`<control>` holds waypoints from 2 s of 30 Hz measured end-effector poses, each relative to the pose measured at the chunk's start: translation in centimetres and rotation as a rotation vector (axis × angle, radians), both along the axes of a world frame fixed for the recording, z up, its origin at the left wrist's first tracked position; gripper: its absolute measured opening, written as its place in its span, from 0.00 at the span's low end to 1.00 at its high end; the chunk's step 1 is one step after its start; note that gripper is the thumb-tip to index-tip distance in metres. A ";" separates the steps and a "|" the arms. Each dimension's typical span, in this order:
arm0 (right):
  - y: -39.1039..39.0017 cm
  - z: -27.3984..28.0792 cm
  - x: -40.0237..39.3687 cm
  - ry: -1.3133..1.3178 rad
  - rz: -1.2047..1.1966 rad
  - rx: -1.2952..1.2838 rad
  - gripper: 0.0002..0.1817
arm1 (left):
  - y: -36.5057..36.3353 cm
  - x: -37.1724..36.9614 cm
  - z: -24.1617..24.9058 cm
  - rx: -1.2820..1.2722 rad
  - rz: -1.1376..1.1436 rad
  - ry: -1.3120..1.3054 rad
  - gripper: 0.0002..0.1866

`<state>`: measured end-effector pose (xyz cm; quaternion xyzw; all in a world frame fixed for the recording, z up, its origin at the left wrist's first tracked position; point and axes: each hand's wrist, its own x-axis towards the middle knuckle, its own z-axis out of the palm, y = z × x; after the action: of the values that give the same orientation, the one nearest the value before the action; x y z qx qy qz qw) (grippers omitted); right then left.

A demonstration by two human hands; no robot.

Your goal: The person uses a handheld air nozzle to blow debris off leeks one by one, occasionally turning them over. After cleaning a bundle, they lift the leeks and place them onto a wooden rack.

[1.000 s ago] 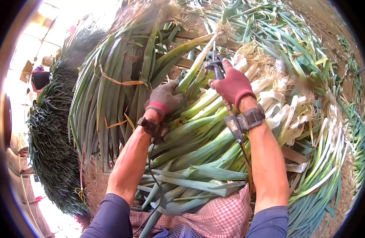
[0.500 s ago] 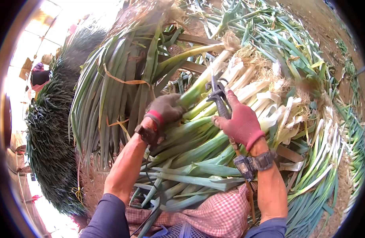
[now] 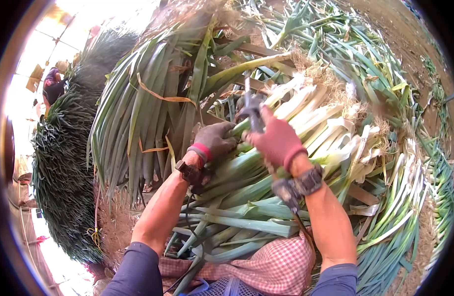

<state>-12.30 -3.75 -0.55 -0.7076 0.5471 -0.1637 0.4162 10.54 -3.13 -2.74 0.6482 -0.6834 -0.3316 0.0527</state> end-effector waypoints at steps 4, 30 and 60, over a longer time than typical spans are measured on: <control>-3.9 -0.2 -1.1 0.090 -0.341 0.134 0.51 | -0.2 0.1 -0.1 -0.001 -0.030 -0.025 0.24; 29.2 5.4 -19.1 -0.329 -0.817 0.145 0.51 | 3.7 2.4 -1.4 0.071 0.210 0.057 0.46; 41.6 5.7 -22.9 -0.081 -0.692 0.157 0.38 | 13.8 9.6 1.5 -0.219 0.278 0.536 0.39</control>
<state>-35.25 37.89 5.13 -0.4392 0.7482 -0.2805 0.4106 20.17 10.67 -1.28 0.6155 -0.5817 -0.4048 0.3448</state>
